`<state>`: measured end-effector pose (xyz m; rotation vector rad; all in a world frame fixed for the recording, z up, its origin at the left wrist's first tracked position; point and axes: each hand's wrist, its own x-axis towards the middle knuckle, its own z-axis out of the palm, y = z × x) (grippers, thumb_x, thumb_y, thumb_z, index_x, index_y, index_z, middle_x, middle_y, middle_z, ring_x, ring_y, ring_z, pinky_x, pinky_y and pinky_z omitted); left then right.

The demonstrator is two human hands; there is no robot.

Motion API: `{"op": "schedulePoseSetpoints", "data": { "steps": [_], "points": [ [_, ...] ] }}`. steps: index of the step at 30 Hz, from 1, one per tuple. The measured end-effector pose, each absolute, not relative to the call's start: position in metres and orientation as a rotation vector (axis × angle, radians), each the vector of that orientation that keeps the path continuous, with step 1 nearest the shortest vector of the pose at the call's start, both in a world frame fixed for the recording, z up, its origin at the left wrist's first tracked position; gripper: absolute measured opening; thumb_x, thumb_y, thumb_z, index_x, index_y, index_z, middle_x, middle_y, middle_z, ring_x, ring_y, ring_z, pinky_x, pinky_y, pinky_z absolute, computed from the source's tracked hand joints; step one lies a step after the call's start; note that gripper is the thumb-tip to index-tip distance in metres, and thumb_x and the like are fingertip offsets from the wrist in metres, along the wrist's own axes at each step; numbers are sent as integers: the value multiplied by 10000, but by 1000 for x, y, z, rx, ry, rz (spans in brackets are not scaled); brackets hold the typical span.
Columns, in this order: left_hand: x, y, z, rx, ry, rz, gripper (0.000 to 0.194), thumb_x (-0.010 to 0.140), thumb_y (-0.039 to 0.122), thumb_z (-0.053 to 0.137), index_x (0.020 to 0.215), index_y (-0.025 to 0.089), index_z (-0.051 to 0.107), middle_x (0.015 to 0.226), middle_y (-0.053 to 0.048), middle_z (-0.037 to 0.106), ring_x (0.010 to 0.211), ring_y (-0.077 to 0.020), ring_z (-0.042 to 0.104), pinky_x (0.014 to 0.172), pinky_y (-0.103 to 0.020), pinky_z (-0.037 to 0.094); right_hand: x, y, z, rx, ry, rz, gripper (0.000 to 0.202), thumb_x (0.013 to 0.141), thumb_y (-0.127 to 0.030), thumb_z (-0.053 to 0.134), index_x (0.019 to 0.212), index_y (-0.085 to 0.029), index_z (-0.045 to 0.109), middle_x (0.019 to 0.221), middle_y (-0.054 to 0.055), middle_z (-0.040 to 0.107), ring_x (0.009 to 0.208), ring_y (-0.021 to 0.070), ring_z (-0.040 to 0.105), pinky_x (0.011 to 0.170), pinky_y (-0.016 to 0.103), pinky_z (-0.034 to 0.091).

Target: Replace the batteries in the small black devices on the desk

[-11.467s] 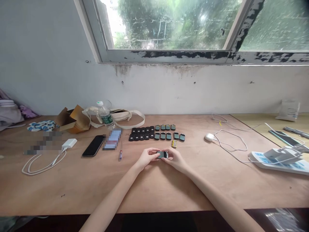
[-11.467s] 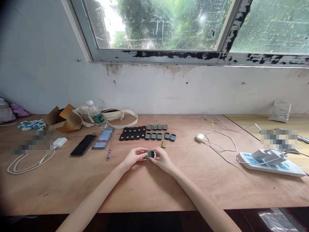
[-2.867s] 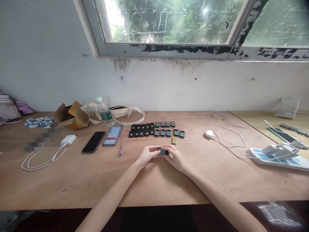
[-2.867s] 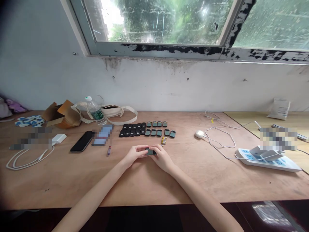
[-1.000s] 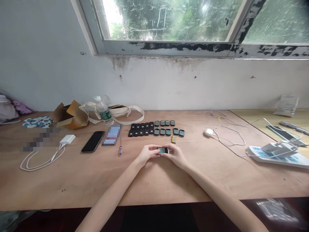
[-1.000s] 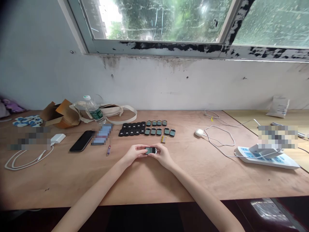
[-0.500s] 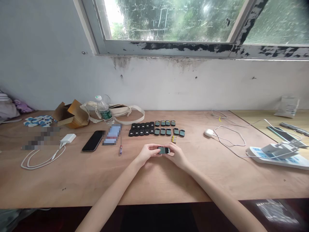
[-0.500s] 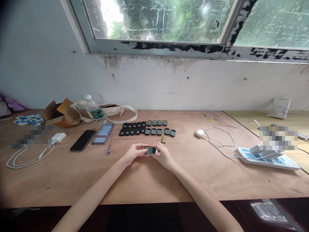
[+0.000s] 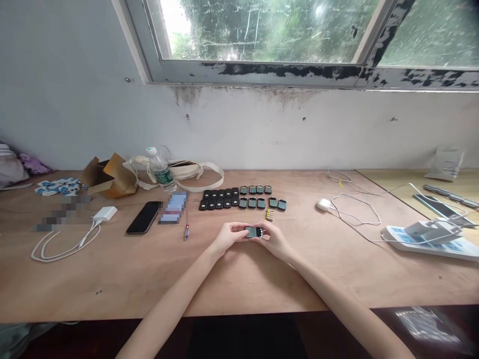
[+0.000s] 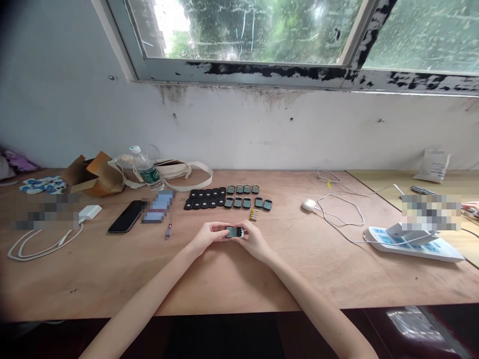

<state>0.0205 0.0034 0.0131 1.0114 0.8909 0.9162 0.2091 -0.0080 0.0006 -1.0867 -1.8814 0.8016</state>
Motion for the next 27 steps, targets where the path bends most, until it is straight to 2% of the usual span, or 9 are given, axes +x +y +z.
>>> {"op": "schedulePoseSetpoints", "data": {
  "steps": [14, 27],
  "points": [
    [20, 4, 12, 981, 893, 897, 508, 538, 326, 854, 963, 92, 701, 999, -141, 710, 944, -283, 661, 882, -435, 535, 212, -11, 5, -1195, -2024, 832, 221, 851, -286, 554, 1063, -225, 535, 1027, 50, 576, 827, 165, 544, 689, 295, 471],
    [18, 5, 13, 960, 927, 851, 474, 568, 292, 848, 973, 90, 705, 985, -135, 711, 892, -251, 672, 839, -379, 561, 212, -13, 9, -1191, -2097, 791, 225, 880, -297, 516, 1091, -216, 520, 1055, 67, 571, 903, 189, 546, 754, 315, 460]
  ]
}}
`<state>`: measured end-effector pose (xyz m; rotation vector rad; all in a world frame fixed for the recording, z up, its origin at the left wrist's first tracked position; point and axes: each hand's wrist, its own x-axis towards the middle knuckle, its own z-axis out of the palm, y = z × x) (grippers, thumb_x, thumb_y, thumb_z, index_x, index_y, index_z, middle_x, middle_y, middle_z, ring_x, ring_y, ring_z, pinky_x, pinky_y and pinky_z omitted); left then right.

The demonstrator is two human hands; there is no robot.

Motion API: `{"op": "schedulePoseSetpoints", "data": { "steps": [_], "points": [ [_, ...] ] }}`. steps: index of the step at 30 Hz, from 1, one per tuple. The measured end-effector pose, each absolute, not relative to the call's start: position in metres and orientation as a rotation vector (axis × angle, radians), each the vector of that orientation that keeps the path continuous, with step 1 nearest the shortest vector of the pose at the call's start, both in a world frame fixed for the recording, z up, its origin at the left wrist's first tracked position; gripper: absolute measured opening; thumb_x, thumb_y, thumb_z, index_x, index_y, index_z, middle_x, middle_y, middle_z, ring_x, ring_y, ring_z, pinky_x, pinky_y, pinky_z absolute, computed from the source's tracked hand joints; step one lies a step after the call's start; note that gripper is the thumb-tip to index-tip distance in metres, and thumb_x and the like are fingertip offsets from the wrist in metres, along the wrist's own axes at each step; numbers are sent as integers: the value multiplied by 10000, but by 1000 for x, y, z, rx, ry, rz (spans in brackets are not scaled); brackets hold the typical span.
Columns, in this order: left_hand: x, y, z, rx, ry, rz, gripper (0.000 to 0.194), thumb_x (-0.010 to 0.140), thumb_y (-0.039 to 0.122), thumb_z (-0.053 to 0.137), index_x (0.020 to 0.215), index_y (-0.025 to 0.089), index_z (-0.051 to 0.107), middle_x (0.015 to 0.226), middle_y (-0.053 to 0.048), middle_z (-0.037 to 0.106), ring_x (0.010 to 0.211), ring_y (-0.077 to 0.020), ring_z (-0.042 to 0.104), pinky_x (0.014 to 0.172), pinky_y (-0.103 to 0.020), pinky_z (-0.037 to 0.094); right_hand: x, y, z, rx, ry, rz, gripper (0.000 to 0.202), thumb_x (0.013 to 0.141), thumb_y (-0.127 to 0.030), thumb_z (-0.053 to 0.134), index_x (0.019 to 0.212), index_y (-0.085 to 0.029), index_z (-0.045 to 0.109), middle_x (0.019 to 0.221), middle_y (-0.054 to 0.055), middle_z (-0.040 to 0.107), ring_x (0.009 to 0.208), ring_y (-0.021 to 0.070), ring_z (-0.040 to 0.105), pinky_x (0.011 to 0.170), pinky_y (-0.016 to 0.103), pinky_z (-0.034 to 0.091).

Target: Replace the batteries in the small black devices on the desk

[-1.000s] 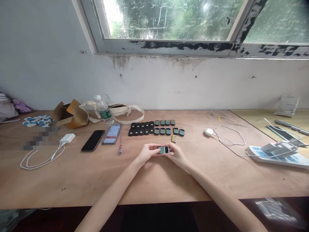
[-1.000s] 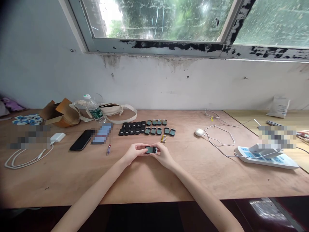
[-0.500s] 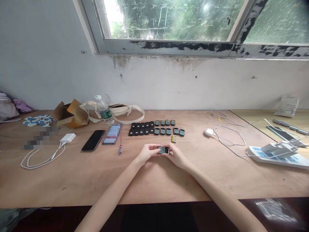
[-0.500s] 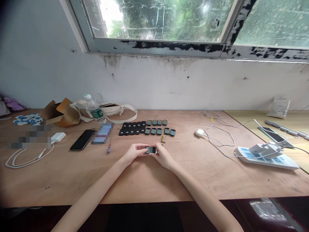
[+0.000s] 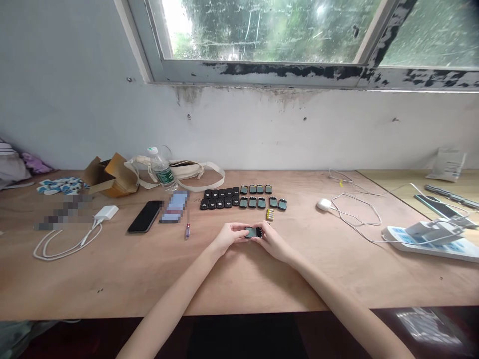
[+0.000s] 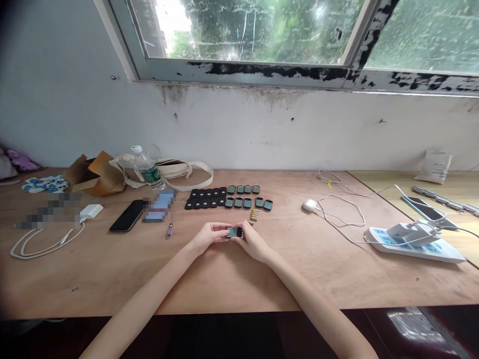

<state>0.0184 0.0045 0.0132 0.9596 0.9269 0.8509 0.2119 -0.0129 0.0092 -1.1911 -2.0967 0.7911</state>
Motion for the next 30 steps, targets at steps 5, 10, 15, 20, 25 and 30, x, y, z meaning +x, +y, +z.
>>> {"op": "schedulePoseSetpoints", "data": {
  "steps": [5, 10, 15, 20, 25, 30],
  "points": [
    [18, 5, 10, 967, 914, 866, 484, 562, 296, 850, 978, 96, 705, 989, -135, 711, 909, -255, 668, 829, -377, 565, 212, -13, 4, -1179, -2065, 831, 245, 880, -307, 520, 1107, -217, 509, 1027, 58, 585, 819, 164, 553, 700, 295, 471],
    [19, 5, 10, 986, 911, 853, 494, 548, 303, 854, 973, 97, 710, 991, -136, 714, 924, -269, 669, 844, -389, 558, 213, -9, -1, -1160, -2026, 734, 263, 811, -327, 619, 1042, -215, 562, 943, 40, 606, 743, 153, 563, 662, 294, 483],
    [20, 4, 9, 1004, 915, 840, 521, 521, 331, 860, 967, 100, 718, 993, -134, 717, 933, -278, 668, 858, -395, 551, 213, -4, -3, -1001, -1992, 563, 226, 740, -302, 703, 934, -211, 630, 928, 53, 596, 849, 185, 590, 736, 322, 509],
    [20, 5, 4, 1032, 949, 880, 509, 528, 340, 854, 958, 105, 719, 949, -127, 727, 922, -270, 672, 839, -384, 560, 212, -4, -9, -1032, -2002, 490, 222, 760, -315, 689, 961, -222, 676, 866, 50, 584, 781, 178, 587, 696, 314, 515],
    [22, 5, 2, 1045, 1000, 874, 502, 521, 335, 856, 945, 102, 721, 958, -131, 725, 904, -269, 677, 802, -369, 572, 214, -8, -6, -1127, -2084, 492, 195, 787, -296, 664, 966, -225, 700, 789, 31, 556, 691, 156, 559, 633, 284, 494],
    [23, 3, 5, 1067, 1009, 852, 503, 517, 339, 855, 936, 92, 725, 929, -128, 729, 881, -267, 682, 802, -371, 570, 213, -11, 0, -1163, -2131, 588, 183, 795, -268, 660, 971, -232, 697, 830, 44, 595, 703, 163, 571, 647, 284, 494]
  ]
}}
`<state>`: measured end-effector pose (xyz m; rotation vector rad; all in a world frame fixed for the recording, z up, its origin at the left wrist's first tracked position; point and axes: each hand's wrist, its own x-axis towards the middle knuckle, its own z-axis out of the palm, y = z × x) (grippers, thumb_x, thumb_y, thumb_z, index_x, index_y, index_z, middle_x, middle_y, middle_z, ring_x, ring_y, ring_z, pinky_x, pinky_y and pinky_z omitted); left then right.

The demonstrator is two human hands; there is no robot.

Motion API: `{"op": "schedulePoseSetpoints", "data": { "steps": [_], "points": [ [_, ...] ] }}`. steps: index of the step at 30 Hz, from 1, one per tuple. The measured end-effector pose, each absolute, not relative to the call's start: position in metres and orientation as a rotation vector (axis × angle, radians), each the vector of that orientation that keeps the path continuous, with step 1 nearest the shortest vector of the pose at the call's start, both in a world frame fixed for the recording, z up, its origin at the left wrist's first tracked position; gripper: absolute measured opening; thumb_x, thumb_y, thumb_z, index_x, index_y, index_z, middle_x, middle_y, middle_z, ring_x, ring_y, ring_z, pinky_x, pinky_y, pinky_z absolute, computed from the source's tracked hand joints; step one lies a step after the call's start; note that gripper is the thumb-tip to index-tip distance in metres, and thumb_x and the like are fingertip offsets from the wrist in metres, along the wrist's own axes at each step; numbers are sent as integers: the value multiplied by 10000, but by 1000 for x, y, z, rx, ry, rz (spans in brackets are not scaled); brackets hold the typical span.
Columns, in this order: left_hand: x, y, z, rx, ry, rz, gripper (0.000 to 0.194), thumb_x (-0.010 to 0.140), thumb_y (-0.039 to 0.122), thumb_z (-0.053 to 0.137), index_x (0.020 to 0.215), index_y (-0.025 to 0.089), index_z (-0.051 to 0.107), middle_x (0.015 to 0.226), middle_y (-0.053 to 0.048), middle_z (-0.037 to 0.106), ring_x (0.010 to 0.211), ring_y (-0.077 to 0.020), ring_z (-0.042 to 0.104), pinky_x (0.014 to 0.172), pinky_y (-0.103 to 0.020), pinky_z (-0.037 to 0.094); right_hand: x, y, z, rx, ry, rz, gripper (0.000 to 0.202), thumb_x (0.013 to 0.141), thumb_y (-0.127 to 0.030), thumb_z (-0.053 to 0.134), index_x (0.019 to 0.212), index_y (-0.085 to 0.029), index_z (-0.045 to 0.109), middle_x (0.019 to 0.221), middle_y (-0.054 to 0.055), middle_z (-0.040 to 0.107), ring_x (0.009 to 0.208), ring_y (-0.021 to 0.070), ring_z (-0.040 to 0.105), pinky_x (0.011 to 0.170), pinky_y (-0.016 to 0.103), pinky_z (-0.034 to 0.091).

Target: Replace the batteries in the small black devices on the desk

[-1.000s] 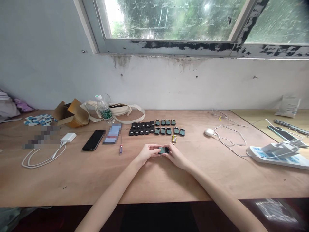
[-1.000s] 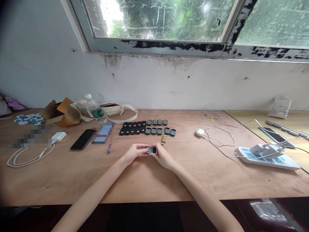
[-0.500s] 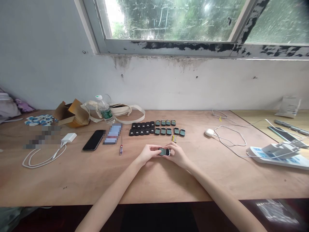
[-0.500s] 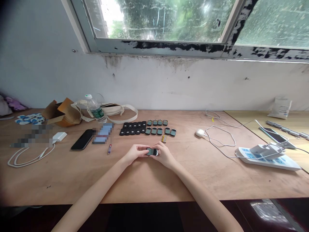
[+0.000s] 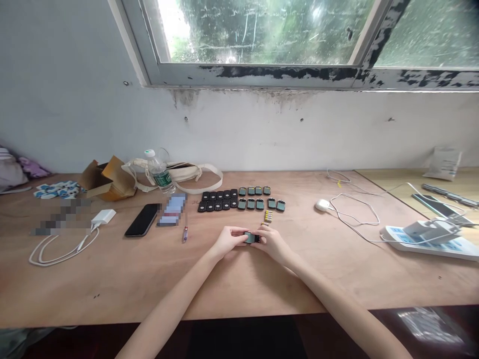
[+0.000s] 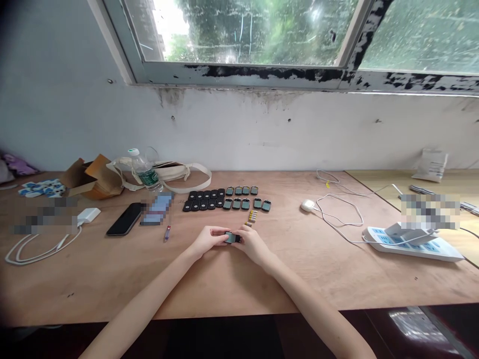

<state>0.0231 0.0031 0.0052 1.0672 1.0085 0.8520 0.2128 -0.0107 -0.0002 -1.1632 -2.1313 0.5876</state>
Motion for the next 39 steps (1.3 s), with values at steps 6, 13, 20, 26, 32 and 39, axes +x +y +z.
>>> {"op": "schedulePoseSetpoints", "data": {
  "steps": [6, 13, 20, 26, 32, 39],
  "points": [
    [22, 4, 4, 1070, 1035, 857, 443, 549, 307, 846, 928, 111, 728, 936, -122, 730, 883, -262, 681, 808, -369, 567, 210, -12, -2, -1156, -2116, 576, 205, 813, -221, 622, 1011, -231, 671, 893, 60, 614, 764, 179, 595, 694, 306, 504],
    [20, 4, 5, 1124, 1064, 851, 435, 581, 326, 827, 946, 115, 720, 996, -130, 711, 941, -280, 659, 801, -380, 574, 209, -12, 2, -1172, -2120, 526, 151, 740, -122, 622, 862, -188, 683, 892, 67, 627, 773, 181, 605, 703, 301, 510],
    [24, 2, 3, 1110, 1039, 872, 461, 600, 349, 820, 971, 104, 698, 1011, -134, 692, 942, -266, 653, 792, -378, 585, 209, -12, 4, -1200, -2113, 543, 127, 715, -95, 634, 793, -182, 685, 845, 53, 623, 728, 161, 592, 669, 271, 496],
    [24, 2, 5, 1061, 1020, 857, 427, 618, 353, 812, 949, 112, 696, 1040, -128, 685, 971, -271, 644, 814, -386, 582, 210, -12, 5, -1168, -2071, 639, 124, 737, -144, 636, 834, -183, 701, 859, 58, 624, 728, 158, 601, 655, 282, 521],
    [20, 3, 7, 1039, 928, 847, 460, 637, 341, 809, 1025, 133, 676, 1076, -122, 682, 1008, -258, 637, 894, -391, 543, 213, -8, -2, -1142, -1855, 908, 228, 728, -314, 683, 901, -167, 710, 894, 55, 623, 735, 152, 645, 696, 298, 587],
    [19, 1, 10, 1022, 914, 843, 525, 561, 282, 855, 1029, 126, 677, 1083, -130, 680, 983, -251, 647, 889, -378, 537, 213, -8, -1, -1130, -1815, 935, 245, 700, -334, 708, 868, -156, 690, 899, 56, 628, 766, 165, 654, 745, 325, 597]
  ]
}}
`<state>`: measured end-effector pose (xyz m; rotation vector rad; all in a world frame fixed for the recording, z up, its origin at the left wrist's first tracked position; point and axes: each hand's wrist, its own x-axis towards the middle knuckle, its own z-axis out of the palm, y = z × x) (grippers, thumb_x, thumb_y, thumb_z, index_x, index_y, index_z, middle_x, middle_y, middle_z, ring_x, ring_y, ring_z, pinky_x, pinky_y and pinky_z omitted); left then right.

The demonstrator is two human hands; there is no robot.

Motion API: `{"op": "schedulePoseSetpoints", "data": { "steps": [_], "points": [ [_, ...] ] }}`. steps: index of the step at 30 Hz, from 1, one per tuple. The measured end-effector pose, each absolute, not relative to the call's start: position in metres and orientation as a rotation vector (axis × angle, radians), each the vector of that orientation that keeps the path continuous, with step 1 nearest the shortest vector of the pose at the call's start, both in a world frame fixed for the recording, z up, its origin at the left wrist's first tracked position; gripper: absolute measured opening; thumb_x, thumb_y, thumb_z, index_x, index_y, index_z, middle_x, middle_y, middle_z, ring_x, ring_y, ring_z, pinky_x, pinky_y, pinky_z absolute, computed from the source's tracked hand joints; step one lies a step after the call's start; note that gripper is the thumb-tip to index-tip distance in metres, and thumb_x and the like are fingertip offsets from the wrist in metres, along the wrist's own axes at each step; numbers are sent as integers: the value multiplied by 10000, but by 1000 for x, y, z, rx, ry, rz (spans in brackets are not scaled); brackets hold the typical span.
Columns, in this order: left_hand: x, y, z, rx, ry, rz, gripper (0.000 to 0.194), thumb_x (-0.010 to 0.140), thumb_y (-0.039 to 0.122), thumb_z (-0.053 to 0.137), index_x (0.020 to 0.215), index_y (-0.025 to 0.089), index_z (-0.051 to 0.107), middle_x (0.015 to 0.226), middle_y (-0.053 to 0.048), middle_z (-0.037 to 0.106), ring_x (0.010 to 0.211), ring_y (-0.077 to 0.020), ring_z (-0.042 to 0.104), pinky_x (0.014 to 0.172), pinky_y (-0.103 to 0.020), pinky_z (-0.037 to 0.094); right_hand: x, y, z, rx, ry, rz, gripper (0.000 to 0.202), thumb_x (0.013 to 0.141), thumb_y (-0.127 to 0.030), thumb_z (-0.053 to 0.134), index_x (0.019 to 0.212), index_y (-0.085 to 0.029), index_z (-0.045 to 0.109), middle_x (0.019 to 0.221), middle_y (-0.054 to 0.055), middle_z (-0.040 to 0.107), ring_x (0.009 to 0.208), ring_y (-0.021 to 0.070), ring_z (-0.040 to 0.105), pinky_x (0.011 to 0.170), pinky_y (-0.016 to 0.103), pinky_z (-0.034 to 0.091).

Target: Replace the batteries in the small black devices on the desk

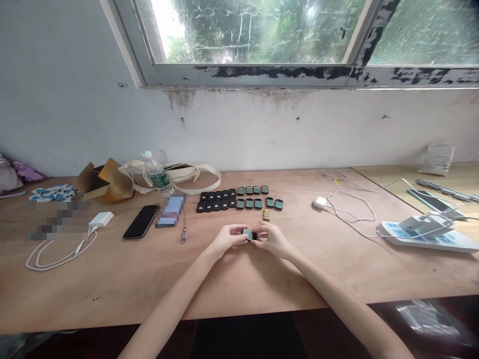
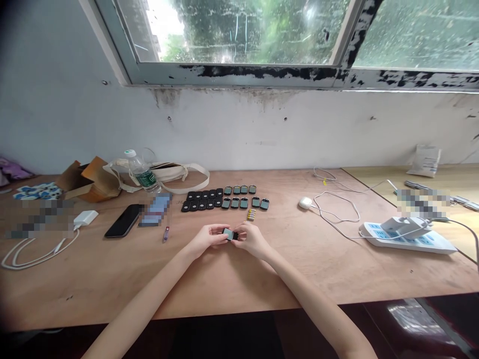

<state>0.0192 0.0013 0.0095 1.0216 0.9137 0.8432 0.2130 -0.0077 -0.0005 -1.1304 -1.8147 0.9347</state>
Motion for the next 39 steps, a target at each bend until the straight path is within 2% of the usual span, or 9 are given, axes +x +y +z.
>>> {"op": "schedulePoseSetpoints", "data": {
  "steps": [8, 15, 21, 25, 29, 34, 39],
  "points": [
    [18, 4, 8, 957, 881, 888, 449, 597, 282, 834, 991, 118, 693, 1079, -127, 683, 1013, -261, 635, 918, -393, 525, 213, -11, -2, -1065, -1873, 760, 236, 746, -305, 686, 951, -187, 672, 973, 74, 622, 891, 195, 634, 796, 368, 576],
    [17, 5, 5, 951, 860, 888, 449, 605, 274, 831, 1001, 116, 689, 1084, -134, 677, 1000, -272, 638, 897, -433, 538, 212, -8, -4, -1070, -1883, 686, 213, 740, -244, 682, 947, -196, 664, 957, 75, 627, 873, 199, 621, 786, 380, 564],
    [21, 4, 6, 953, 874, 970, 485, 565, 316, 846, 971, 96, 697, 1020, -136, 702, 968, -274, 650, 904, -443, 530, 209, -12, 0, -1091, -1792, 821, 238, 746, -249, 670, 979, -206, 653, 996, 70, 638, 911, 198, 619, 810, 375, 548],
    [22, 2, 10, 995, 865, 964, 481, 595, 332, 825, 997, 102, 696, 1083, -145, 685, 994, -289, 643, 909, -439, 525, 207, -11, 3, -1144, -1598, 1066, 354, 728, -306, 692, 1056, -192, 621, 1065, 85, 657, 886, 198, 652, 797, 366, 551],
    [24, -2, 17, 1083, 836, 966, 428, 640, 330, 791, 999, 117, 702, 1104, -131, 682, 1028, -283, 634, 938, -402, 504, 205, -9, 7, -1129, -1425, 1229, 393, 682, -353, 727, 1018, -177, 627, 1014, 92, 689, 876, 221, 668, 766, 365, 559],
    [26, -4, 22, 1130, 899, 967, 415, 633, 328, 790, 976, 109, 712, 1029, -128, 711, 1001, -280, 648, 932, -390, 502, 205, -10, 10, -1128, -1307, 1272, 399, 602, -338, 784, 935, -170, 641, 934, 74, 708, 865, 220, 669, 770, 343, 544],
    [26, -2, 18, 1116, 1020, 973, 395, 580, 330, 826, 889, 106, 724, 908, -121, 736, 873, -271, 686, 839, -383, 545, 202, -12, 11, -1154, -1254, 1212, 420, 588, -357, 795, 933, -170, 645, 913, 75, 702, 880, 229, 662, 805, 359, 528]
  ]
}}
